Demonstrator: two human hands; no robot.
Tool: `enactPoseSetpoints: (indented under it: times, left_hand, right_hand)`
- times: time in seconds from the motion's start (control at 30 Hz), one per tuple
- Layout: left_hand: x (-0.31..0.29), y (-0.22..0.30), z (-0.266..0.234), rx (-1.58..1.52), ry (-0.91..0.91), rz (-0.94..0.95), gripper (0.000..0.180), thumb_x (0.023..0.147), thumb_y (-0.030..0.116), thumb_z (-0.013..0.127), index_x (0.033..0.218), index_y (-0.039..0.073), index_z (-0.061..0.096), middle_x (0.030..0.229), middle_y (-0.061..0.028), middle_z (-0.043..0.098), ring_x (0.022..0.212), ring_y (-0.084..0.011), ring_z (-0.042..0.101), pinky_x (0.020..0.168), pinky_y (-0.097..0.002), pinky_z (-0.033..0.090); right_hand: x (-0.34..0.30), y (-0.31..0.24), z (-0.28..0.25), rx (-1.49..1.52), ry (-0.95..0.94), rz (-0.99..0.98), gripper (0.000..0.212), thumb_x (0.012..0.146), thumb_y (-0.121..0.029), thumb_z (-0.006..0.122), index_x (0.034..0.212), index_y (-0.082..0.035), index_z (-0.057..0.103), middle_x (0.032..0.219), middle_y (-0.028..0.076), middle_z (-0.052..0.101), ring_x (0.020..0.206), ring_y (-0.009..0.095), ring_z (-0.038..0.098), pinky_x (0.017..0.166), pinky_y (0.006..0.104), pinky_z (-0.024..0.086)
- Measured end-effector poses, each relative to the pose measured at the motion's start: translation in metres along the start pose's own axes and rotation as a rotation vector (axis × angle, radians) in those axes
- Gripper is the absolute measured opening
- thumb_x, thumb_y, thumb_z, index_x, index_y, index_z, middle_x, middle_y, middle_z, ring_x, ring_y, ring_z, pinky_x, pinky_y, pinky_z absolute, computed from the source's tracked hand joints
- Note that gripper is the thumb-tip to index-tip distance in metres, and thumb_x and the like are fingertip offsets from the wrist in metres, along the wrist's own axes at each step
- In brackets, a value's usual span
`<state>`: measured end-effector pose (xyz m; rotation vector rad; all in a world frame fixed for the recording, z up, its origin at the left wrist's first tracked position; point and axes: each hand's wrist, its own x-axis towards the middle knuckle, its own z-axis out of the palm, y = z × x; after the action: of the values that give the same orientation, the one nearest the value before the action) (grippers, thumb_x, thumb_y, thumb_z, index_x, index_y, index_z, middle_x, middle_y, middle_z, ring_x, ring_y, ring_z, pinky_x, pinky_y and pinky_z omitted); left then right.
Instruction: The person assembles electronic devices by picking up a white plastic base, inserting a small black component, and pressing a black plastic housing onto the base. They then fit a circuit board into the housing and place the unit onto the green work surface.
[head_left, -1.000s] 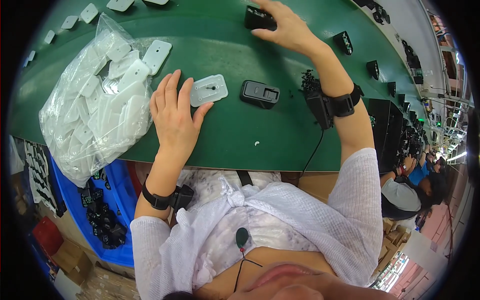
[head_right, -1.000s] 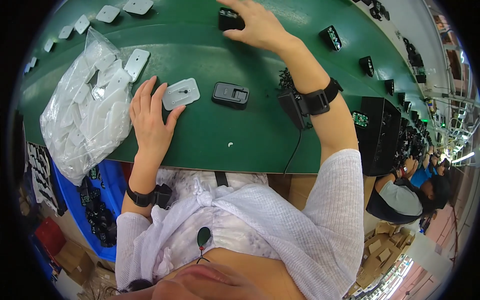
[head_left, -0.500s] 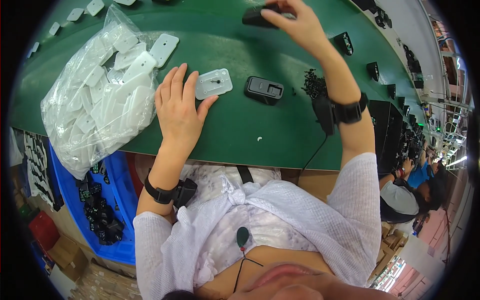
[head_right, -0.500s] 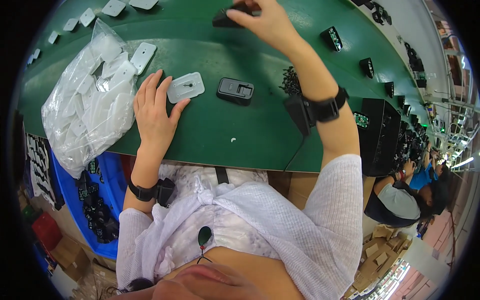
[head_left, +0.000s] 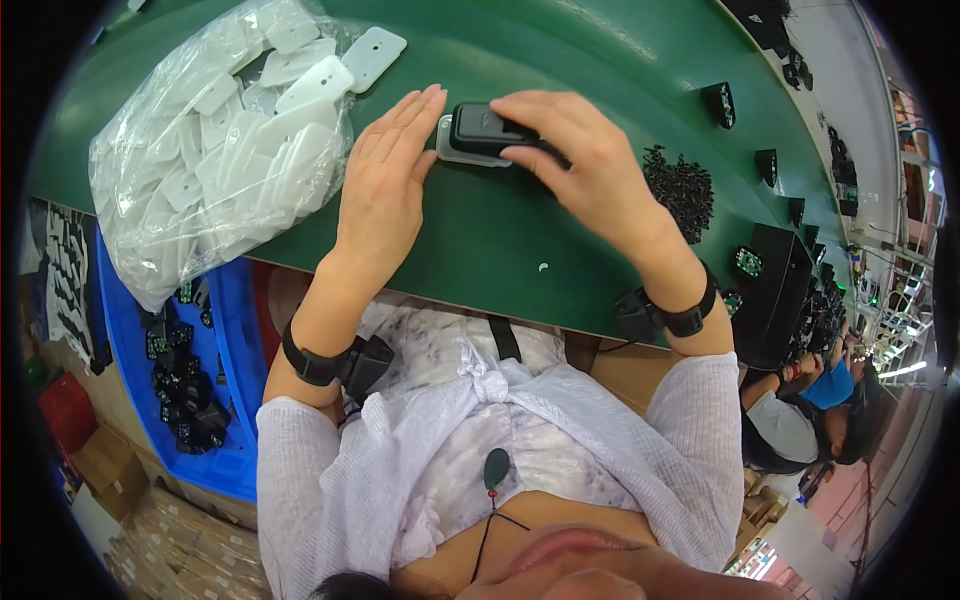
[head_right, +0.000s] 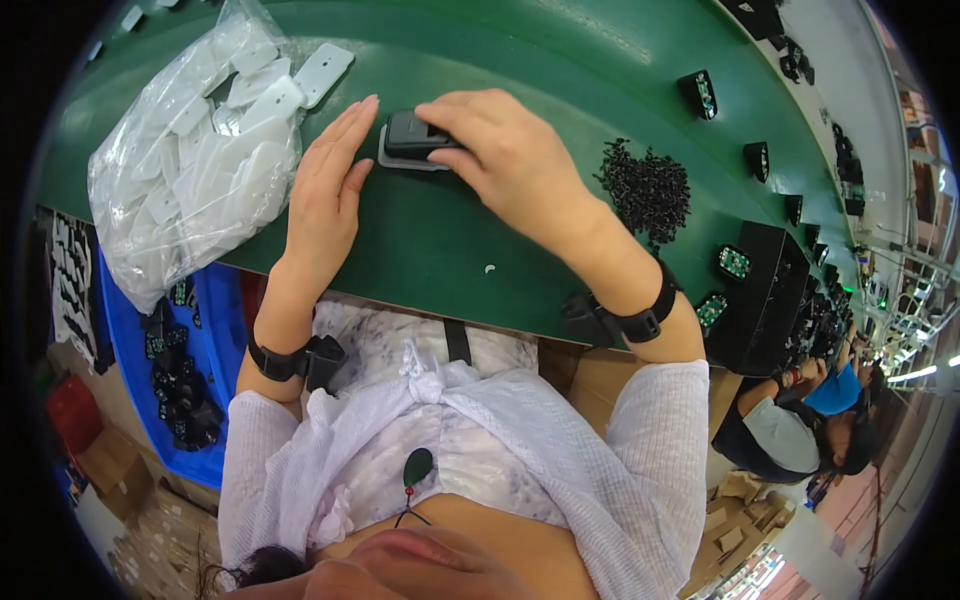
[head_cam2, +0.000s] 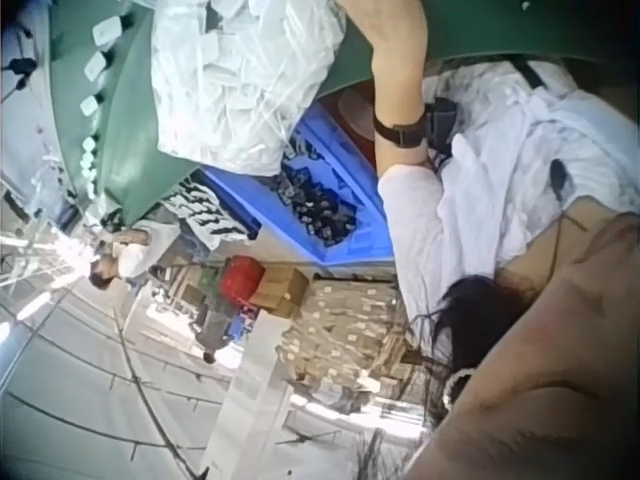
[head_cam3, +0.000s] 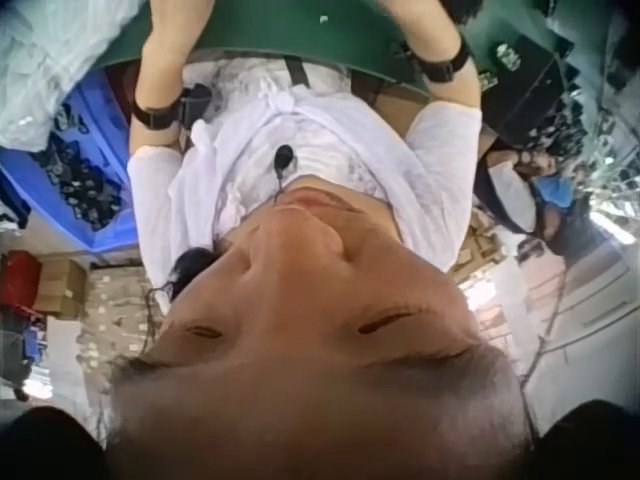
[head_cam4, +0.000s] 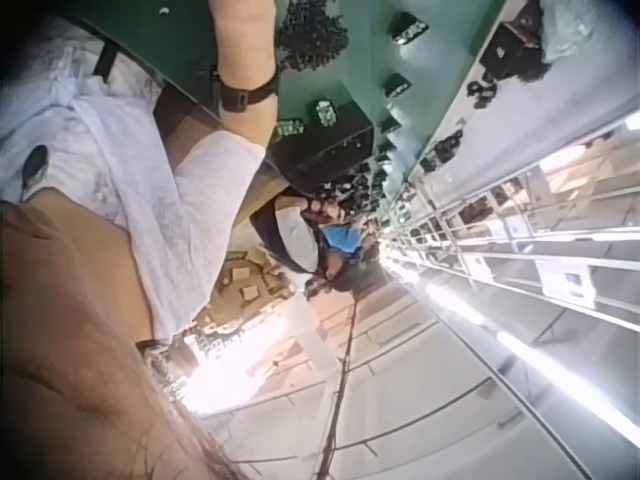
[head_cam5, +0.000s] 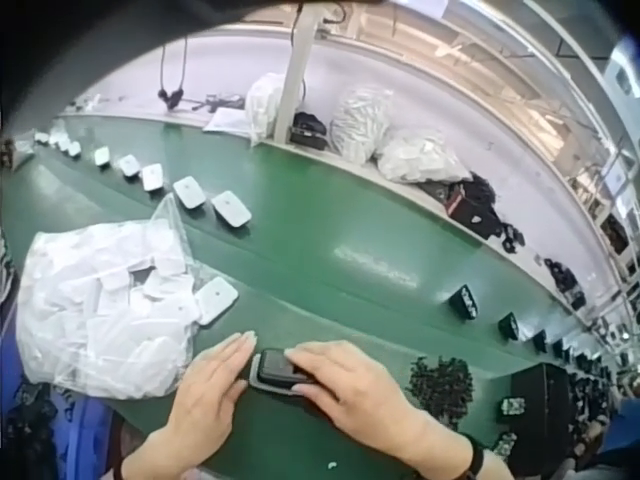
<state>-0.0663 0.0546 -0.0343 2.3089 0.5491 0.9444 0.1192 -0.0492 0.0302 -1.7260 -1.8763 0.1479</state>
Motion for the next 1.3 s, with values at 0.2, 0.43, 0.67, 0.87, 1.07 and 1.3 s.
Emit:
enactPoseSetpoints:
  times: [0.2, 0.43, 0.67, 0.87, 1.07, 1.3]
  left_hand:
    - [-0.002, -0.007, -0.004, 0.014, -0.101, 0.036, 0.052, 0.082, -0.009, 0.046, 0.129, 0.007, 0.057, 0.133, -0.0081, 0.058, 0.126, -0.0282, 0.051, 0.106, -0.0432, 0.037]
    - [-0.003, -0.005, -0.009, 0.13, -0.184, 0.046, 0.05, 0.084, -0.005, 0.045, 0.13, 0.009, 0.058, 0.135, -0.0056, 0.057, 0.126, -0.0257, 0.051, 0.108, -0.0421, 0.036]
    - [0.005, 0.005, -0.005, 0.277, -0.15, 0.144, 0.053, 0.073, 0.004, 0.069, 0.125, 0.006, 0.059, 0.126, -0.0103, 0.06, 0.115, -0.0238, 0.057, 0.095, -0.0389, 0.046]
    - [0.024, 0.007, -0.002, -0.029, -0.101, -0.165, 0.035, 0.083, 0.012, 0.069, 0.115, 0.0, 0.061, 0.101, -0.0127, 0.067, 0.087, -0.0234, 0.065, 0.076, -0.0315, 0.052]
    - [0.027, 0.022, -0.005, -0.814, -0.132, -0.614, 0.033, 0.094, 0.019, 0.062, 0.111, -0.008, 0.06, 0.086, -0.0108, 0.069, 0.073, -0.0134, 0.066, 0.066, -0.0249, 0.052]
    - [0.033, 0.023, 0.002, -0.957, -0.124, -0.614, 0.032, 0.094, 0.018, 0.063, 0.112, -0.007, 0.06, 0.091, -0.0121, 0.069, 0.08, -0.0152, 0.066, 0.07, -0.0261, 0.052]
  right_hand:
    - [-0.001, 0.001, 0.016, -0.055, -0.031, -0.017, 0.037, 0.077, -0.009, 0.073, 0.113, -0.006, 0.064, 0.11, 0.01, 0.065, 0.099, 0.028, 0.062, 0.084, 0.0356, 0.052]
    - [-0.001, -0.002, 0.023, -0.091, -0.055, -0.023, 0.038, 0.077, -0.008, 0.073, 0.113, -0.007, 0.063, 0.11, 0.008, 0.065, 0.098, 0.027, 0.062, 0.082, 0.0354, 0.052]
    - [0.002, 0.002, 0.016, -0.118, -0.065, 0.031, 0.039, 0.077, -0.008, 0.072, 0.115, -0.007, 0.063, 0.107, 0.008, 0.065, 0.097, 0.025, 0.062, 0.08, 0.034, 0.053]
    - [0.03, 0.014, -0.012, 0.548, -0.213, 0.468, 0.035, 0.087, -0.009, 0.067, 0.121, -0.004, 0.06, 0.115, 0.008, 0.064, 0.106, 0.016, 0.06, 0.093, 0.0301, 0.047]
    - [0.017, -0.005, -0.008, 0.861, 0.039, 0.452, 0.04, 0.089, -0.012, 0.069, 0.125, -0.002, 0.057, 0.112, 0.009, 0.063, 0.106, 0.015, 0.059, 0.095, 0.0294, 0.046]
    - [0.027, 0.004, -0.01, 0.879, 0.118, 0.424, 0.04, 0.087, -0.011, 0.07, 0.124, -0.002, 0.058, 0.11, 0.007, 0.065, 0.101, 0.013, 0.06, 0.089, 0.0277, 0.048]
